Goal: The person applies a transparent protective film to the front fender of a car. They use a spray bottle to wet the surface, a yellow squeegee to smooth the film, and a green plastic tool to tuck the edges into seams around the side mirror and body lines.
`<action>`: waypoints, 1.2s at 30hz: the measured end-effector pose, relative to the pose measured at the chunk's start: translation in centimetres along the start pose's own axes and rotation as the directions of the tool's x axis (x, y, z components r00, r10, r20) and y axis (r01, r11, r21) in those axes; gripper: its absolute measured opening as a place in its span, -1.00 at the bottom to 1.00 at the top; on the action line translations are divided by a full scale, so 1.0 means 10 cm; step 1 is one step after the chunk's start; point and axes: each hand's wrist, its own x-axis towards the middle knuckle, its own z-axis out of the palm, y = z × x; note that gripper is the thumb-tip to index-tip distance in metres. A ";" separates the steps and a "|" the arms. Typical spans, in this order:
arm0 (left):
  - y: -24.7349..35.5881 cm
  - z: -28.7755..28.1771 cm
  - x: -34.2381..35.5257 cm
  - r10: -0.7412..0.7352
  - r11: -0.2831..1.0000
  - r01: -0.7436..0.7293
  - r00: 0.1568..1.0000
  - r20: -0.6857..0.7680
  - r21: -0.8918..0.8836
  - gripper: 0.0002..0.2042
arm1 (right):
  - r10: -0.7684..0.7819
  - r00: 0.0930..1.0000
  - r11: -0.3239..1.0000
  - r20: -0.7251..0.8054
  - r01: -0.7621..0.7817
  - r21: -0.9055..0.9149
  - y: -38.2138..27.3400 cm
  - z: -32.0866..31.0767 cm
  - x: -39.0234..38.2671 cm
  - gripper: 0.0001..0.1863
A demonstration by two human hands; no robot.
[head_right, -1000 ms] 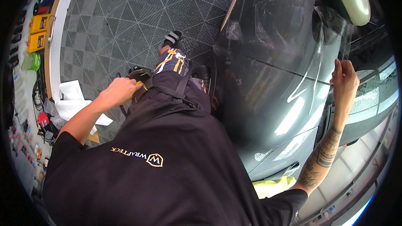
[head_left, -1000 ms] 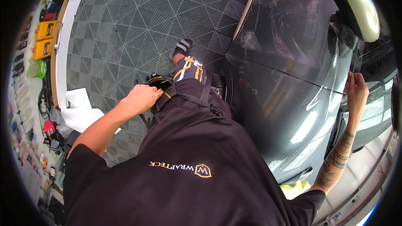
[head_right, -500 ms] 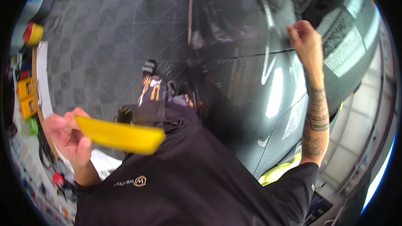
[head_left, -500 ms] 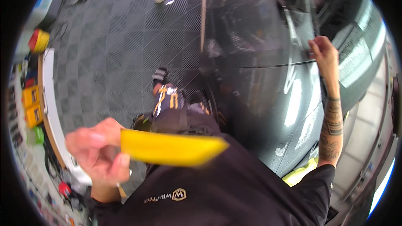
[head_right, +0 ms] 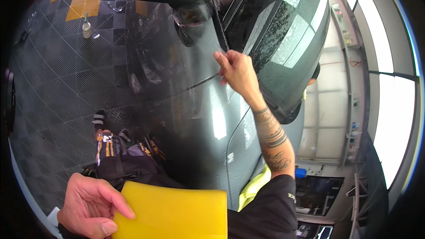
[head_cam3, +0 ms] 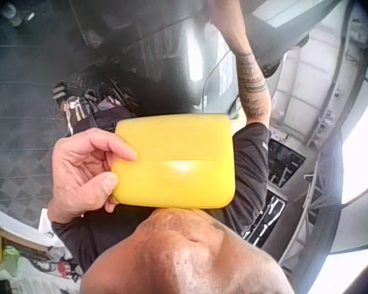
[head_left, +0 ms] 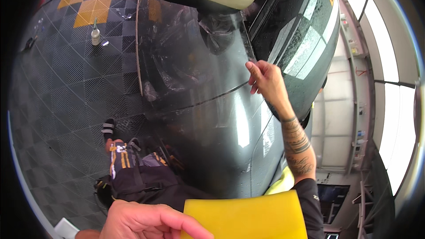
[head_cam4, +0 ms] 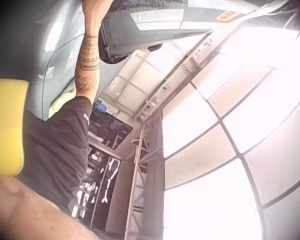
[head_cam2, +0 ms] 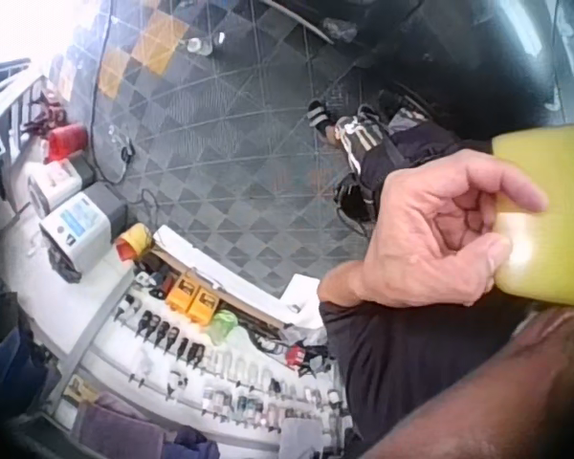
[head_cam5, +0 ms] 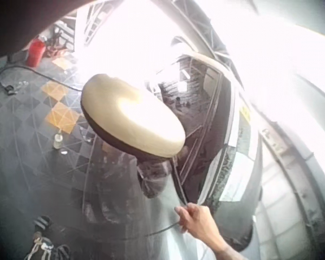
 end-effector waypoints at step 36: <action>-1.64 -2.11 2.22 0.800 -0.372 -0.247 0.404 0.444 0.895 -0.85 | -0.089 0.969 0.981 -0.230 0.045 -0.191 -0.10 0.05 -0.21 -0.40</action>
